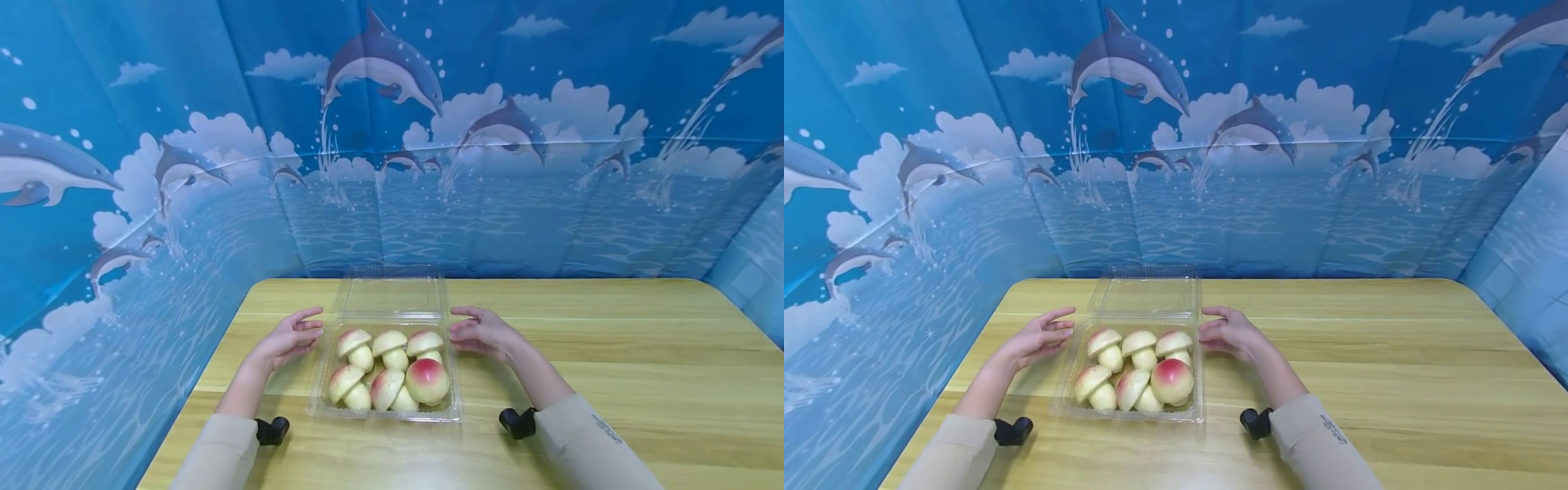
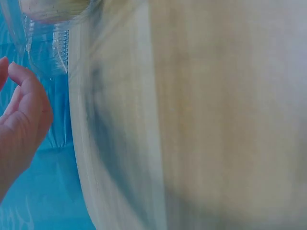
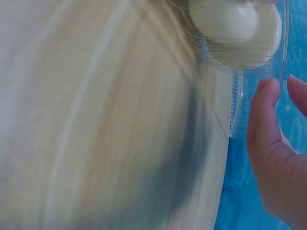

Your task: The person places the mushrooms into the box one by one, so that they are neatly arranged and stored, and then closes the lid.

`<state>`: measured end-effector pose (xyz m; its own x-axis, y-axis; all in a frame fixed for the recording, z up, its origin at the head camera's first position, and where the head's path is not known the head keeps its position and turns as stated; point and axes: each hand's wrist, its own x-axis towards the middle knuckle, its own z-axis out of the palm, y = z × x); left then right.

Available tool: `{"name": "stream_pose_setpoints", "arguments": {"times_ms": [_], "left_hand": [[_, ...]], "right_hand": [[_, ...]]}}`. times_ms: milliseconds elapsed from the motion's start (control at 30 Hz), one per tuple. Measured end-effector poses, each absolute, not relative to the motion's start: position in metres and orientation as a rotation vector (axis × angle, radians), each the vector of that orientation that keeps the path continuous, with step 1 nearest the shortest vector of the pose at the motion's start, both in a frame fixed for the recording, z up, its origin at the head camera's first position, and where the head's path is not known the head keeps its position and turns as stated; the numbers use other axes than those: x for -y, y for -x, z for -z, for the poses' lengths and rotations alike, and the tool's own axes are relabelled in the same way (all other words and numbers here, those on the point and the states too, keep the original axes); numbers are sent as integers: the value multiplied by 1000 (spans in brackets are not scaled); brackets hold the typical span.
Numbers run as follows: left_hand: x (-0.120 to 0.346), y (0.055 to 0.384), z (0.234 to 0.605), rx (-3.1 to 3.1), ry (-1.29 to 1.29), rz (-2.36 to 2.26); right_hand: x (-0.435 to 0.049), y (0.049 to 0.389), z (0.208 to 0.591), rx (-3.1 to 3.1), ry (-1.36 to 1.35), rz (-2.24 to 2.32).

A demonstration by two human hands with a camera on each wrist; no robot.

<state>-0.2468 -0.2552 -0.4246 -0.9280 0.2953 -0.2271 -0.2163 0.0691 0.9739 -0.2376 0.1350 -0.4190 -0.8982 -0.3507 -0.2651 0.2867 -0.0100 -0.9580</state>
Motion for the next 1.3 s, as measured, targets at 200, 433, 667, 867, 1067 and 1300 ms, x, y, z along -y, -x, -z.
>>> {"name": "stream_pose_setpoints", "arguments": {"times_ms": [200,433,667,867,1067,1300], "left_hand": [[249,257,423,-1994,-77,-1863],[239,267,417,-1982,-87,-1823],[238,272,415,-1953,-93,-1803],[237,274,415,-1913,-77,-1830],[237,274,416,-1863,-71,-1849],[238,274,419,-1813,-79,-1892]], "right_hand": [[-134,248,420,-1848,59,1973],[-134,256,421,-1834,41,1956],[-134,257,422,-1813,51,1966],[-134,256,423,-1802,64,1991],[-133,256,425,-1806,80,1997],[-131,255,425,-1812,64,2009]]}}
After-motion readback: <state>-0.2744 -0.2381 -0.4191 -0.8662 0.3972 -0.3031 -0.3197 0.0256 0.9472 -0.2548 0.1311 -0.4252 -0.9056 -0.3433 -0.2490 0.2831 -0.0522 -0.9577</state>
